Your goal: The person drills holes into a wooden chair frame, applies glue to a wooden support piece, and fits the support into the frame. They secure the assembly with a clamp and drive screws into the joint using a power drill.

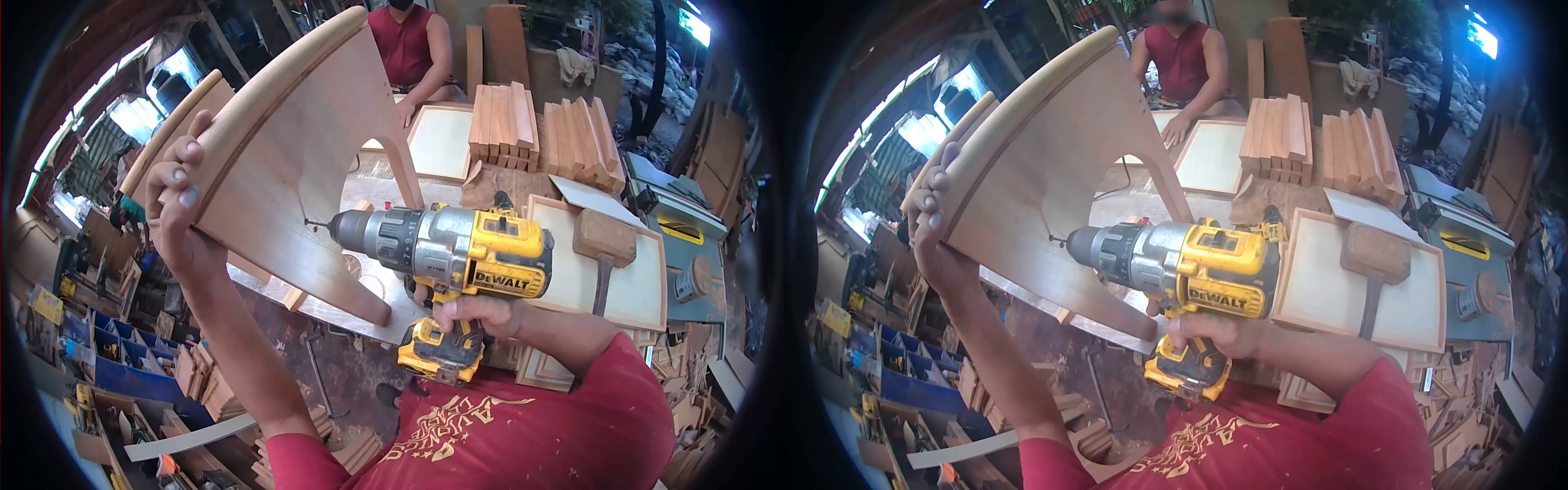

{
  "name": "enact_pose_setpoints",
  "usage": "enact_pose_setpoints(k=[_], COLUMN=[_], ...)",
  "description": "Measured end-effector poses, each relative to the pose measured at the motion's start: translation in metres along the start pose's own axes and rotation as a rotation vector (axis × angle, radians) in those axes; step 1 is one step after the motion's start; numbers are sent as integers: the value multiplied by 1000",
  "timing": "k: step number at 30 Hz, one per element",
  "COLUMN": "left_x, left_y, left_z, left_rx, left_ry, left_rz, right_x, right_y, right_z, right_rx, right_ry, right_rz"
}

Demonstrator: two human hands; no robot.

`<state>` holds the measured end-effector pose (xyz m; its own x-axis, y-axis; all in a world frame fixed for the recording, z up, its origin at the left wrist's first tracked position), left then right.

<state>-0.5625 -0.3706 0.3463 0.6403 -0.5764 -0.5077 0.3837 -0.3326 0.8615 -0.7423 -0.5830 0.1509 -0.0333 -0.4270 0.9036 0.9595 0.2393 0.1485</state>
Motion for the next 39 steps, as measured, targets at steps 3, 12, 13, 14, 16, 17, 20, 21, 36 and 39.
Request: enact_pose_setpoints(k=[3,12,13,14,16,17,20,21,36,39], left_x=[2,0,-2,-4,-1,0,5,4,2,3], left_y=[1,-1,-1,0,0,2,1,1,4,5], left_z=[-3,-4,-3,-3,-4,-3,-6,-6,-8,-7], left_rx=[39,48,59,43,41,59,87,86,136,128], left_ry=[8,-46,-31,1,-45,-64,-121,-116,-76,-62], left_rz=[12,41,56,78,64,59,48,51,65,65], right_x=[0,-14,-9,-5,6,3,-3,-3,-4,-7], right_y=[0,-4,0,2,5,5,0,2,2,3], right_z=[-1,-10,-8,-4,2,0,-3,-1,2,2], right_rx=[7,42,18,-11,-33,-35,-48,-41,-44,-40], right_ry=[15,118,100,86,98,99,118,125,87,91], right_rz=[-12,102,62,10,-2,21,61,63,130,112])
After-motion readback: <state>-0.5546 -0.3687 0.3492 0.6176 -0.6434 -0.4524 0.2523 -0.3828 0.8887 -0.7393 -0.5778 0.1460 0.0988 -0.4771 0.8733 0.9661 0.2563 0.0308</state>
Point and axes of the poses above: each hand's wrist, its own y-axis towards the middle knuckle, its own z-axis out of the palm, x = y × z, the point moved 5 cm from there along y, towards the middle knuckle, and after that the axes turned 3 degrees about x, right-handed, at the moved point
